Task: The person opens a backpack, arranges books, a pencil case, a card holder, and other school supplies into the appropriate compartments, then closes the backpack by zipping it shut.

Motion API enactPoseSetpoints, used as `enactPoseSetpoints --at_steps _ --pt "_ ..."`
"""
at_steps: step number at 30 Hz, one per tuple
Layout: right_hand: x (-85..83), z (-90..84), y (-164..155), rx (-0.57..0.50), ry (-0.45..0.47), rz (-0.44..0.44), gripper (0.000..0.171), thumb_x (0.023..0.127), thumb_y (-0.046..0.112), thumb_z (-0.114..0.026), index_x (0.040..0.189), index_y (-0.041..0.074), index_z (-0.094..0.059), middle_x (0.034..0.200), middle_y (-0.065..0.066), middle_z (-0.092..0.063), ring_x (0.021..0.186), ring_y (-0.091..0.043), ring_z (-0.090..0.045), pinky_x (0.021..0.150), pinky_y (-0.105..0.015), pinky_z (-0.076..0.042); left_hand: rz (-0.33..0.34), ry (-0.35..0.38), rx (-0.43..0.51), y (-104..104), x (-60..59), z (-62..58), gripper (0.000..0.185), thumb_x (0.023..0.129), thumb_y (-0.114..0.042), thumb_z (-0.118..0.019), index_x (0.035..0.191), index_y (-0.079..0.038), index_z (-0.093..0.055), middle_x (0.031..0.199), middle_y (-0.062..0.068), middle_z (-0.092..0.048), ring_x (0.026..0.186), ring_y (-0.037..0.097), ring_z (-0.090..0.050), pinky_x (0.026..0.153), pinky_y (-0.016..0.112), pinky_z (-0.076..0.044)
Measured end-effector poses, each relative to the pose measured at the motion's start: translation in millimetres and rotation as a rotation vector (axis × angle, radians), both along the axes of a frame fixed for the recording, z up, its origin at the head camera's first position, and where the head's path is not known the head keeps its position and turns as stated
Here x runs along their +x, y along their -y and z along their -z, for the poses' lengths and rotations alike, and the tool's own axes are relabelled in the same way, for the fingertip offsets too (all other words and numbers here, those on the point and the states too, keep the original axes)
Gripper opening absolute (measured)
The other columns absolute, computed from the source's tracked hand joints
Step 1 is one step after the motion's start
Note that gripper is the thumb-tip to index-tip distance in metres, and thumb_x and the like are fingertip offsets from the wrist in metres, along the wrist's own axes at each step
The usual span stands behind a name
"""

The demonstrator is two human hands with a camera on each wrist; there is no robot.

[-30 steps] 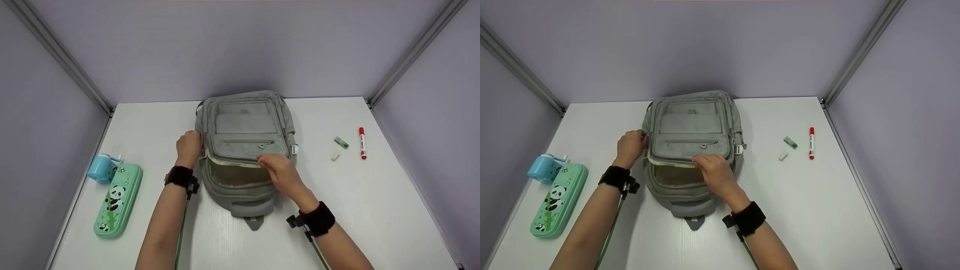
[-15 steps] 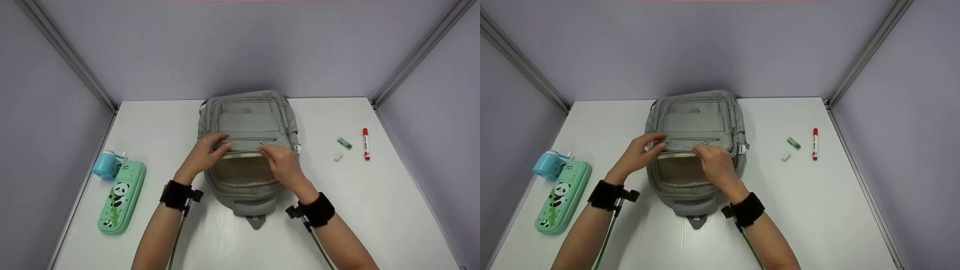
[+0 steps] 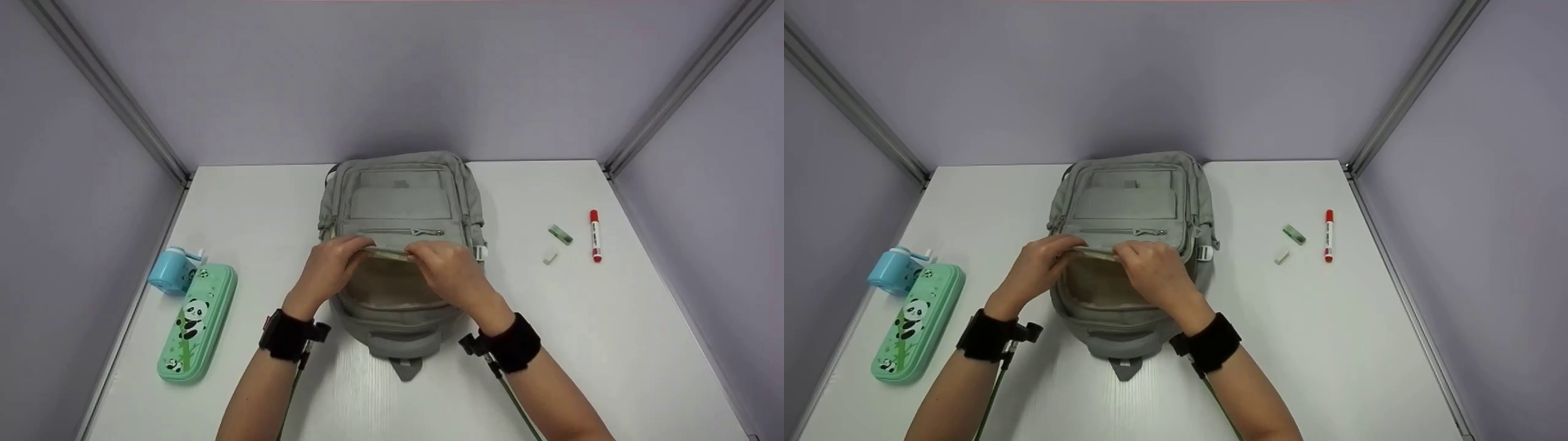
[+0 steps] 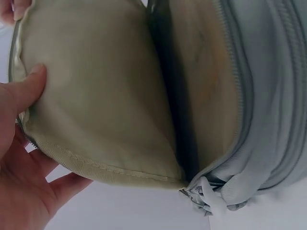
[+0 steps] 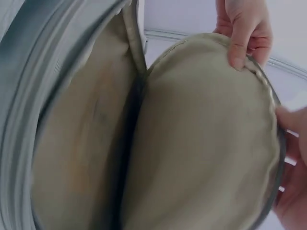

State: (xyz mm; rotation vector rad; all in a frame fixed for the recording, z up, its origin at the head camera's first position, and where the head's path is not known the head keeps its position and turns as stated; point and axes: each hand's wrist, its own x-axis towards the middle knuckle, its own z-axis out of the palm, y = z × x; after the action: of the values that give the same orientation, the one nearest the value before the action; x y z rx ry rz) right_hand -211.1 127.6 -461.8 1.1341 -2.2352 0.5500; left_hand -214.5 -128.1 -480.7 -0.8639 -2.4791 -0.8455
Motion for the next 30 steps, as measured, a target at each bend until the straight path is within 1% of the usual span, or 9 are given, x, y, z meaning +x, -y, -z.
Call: enactPoseSetpoints --at_steps 4,6,11,17,20,22,25,28,30 --pt "-7.4 1.4 -16.0 0.002 -0.038 -0.035 0.038 0.090 0.013 -0.073 0.126 0.010 -0.063 0.110 -0.009 -0.068 0.092 -0.025 -0.068 0.076 -0.040 -0.055 -0.016 -0.014 0.042 8.4 -6.2 -7.0 0.018 0.094 -0.005 -0.065 0.111 -0.007 -0.069 0.100 0.009 -0.070 0.083 0.024 -0.068 0.068 0.041 -0.054" --pt "-12.3 3.0 -25.3 0.006 -0.051 -0.047 0.048 0.089 0.012 -0.074 0.135 0.015 -0.059 0.117 -0.012 -0.064 0.097 -0.028 -0.066 0.079 -0.042 -0.054 -0.027 -0.010 0.077 12.5 -11.0 -12.2 0.017 0.094 -0.006 -0.065 0.111 -0.006 -0.069 0.101 0.009 -0.070 0.084 0.025 -0.068 0.070 0.042 -0.054" --pt "-25.8 8.1 -40.4 0.025 -0.034 -0.054 0.057 0.094 0.011 -0.068 0.146 0.025 -0.048 0.130 -0.018 -0.055 0.106 -0.033 -0.061 0.083 -0.045 -0.052 -0.076 0.002 0.134 18.4 -25.2 -25.3 0.020 0.095 -0.011 -0.064 0.113 -0.005 -0.069 0.101 0.009 -0.070 0.085 0.023 -0.068 0.072 0.041 -0.053" --pt "-46.3 19.2 -44.4 0.011 -0.021 -0.027 0.064 0.091 0.009 -0.071 0.147 0.027 -0.046 0.131 -0.021 -0.052 0.090 -0.032 -0.064 0.070 -0.043 -0.054 -0.150 -0.007 0.156 14.2 -41.0 -34.4 0.021 0.096 -0.015 -0.064 0.113 -0.003 -0.069 0.096 0.010 -0.071 0.077 0.023 -0.067 0.066 0.041 -0.052" --pt "-58.3 23.6 -43.8 -0.017 -0.004 -0.007 0.067 0.090 0.010 -0.072 0.148 0.030 -0.044 0.127 -0.021 -0.053 0.079 -0.030 -0.065 0.065 -0.041 -0.054 -0.200 -0.026 0.153 9.9 -47.8 -36.3 0.020 0.097 -0.018 -0.064 0.111 -0.005 -0.070 0.094 0.010 -0.071 0.076 0.023 -0.067 0.066 0.042 -0.052" --pt "-66.5 26.5 -43.2 -0.050 0.009 0.004 0.069 0.090 0.010 -0.072 0.149 0.032 -0.042 0.123 -0.021 -0.055 0.076 -0.029 -0.065 0.063 -0.040 -0.054 -0.229 -0.031 0.145 7.5 -51.5 -36.3 0.019 0.097 -0.020 -0.063 0.110 -0.007 -0.070 0.093 0.009 -0.071 0.076 0.023 -0.066 0.065 0.042 -0.052" --pt "-76.9 28.4 -42.2 -0.096 0.028 0.013 0.070 0.091 0.008 -0.070 0.150 0.032 -0.041 0.116 -0.018 -0.060 0.075 -0.027 -0.064 0.061 -0.039 -0.053 -0.252 -0.017 0.133 5.2 -53.1 -34.8 0.018 0.098 -0.020 -0.062 0.109 -0.008 -0.069 0.089 0.007 -0.070 0.072 0.021 -0.064 0.062 0.041 -0.050" --pt "-84.8 26.8 -41.1 -0.121 0.040 0.022 0.069 0.091 0.007 -0.070 0.149 0.031 -0.042 0.109 -0.014 -0.063 0.068 -0.023 -0.058 0.057 -0.037 -0.049 -0.271 -0.003 0.139 5.3 -51.2 -33.6 0.020 0.097 -0.021 -0.064 0.111 -0.008 -0.069 0.088 0.007 -0.069 0.068 0.019 -0.061 0.061 0.039 -0.049" --pt "-89.2 22.9 -40.0 -0.125 0.052 0.031 0.067 0.091 0.008 -0.070 0.148 0.030 -0.044 0.106 -0.012 -0.064 0.062 -0.020 -0.052 0.054 -0.036 -0.045 -0.288 -0.004 0.164 7.3 -48.1 -34.4 0.023 0.095 -0.022 -0.066 0.112 -0.006 -0.070 0.090 0.008 -0.069 0.070 0.020 -0.061 0.063 0.039 -0.049"
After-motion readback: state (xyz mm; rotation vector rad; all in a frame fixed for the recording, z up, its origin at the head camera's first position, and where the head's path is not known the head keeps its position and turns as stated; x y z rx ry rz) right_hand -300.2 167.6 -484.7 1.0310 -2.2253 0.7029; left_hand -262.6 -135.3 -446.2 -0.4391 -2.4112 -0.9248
